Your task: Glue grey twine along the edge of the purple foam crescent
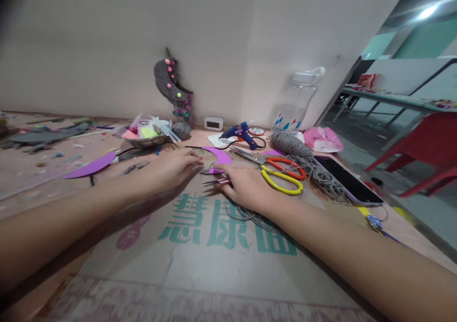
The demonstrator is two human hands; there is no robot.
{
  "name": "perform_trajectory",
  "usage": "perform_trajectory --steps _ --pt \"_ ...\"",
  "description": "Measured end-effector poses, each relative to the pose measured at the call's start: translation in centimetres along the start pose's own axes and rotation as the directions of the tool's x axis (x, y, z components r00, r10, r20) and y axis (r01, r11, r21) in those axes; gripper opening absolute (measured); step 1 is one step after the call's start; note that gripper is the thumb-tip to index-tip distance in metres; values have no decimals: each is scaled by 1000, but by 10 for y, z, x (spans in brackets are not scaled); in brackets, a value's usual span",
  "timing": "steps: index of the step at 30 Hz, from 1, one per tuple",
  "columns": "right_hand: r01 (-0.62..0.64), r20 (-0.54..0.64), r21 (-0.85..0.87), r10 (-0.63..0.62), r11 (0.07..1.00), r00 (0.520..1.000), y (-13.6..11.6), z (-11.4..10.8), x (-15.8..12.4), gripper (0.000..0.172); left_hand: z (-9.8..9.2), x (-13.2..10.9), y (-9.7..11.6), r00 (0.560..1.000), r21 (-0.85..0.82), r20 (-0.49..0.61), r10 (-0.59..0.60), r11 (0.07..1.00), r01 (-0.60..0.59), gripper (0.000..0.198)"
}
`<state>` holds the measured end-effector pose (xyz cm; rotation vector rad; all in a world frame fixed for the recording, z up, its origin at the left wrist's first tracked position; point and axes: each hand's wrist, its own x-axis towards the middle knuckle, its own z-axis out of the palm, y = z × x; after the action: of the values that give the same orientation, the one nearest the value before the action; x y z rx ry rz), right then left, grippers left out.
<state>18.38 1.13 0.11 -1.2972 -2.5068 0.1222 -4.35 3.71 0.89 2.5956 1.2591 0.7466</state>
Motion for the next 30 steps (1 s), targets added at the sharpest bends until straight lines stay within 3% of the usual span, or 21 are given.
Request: perform_trajectory --steps 4,8,12,18,22,25,30 --pt "9 -7 -21 -9 1000 1000 3 2 0 44 10 0 3 989 162 78 127 977 -138 23" --pt "25 -16 -11 -25 1000 1000 4 5 0 43 16 -1 5 992 163 43 117 979 -123 23" --pt "53 -71 21 -51 998 996 7 4 0 45 18 -2 5 998 33 -23 50 998 -50 20" --pt "108 -333 87 -73 990 940 14 -17 -13 58 18 -3 3 984 -294 -44 -171 944 151 21" --pt "66 -415 122 -9 990 910 24 -27 -31 42 17 -2 4 971 -375 -54 -232 906 195 21" --pt "-28 -381 88 60 996 923 40 -24 -37 39 17 0 4 965 -389 -81 -248 900 198 21" --pt "-107 -182 -118 84 987 980 60 -9 -31 38 19 1 5 959 -366 -104 -264 907 210 18"
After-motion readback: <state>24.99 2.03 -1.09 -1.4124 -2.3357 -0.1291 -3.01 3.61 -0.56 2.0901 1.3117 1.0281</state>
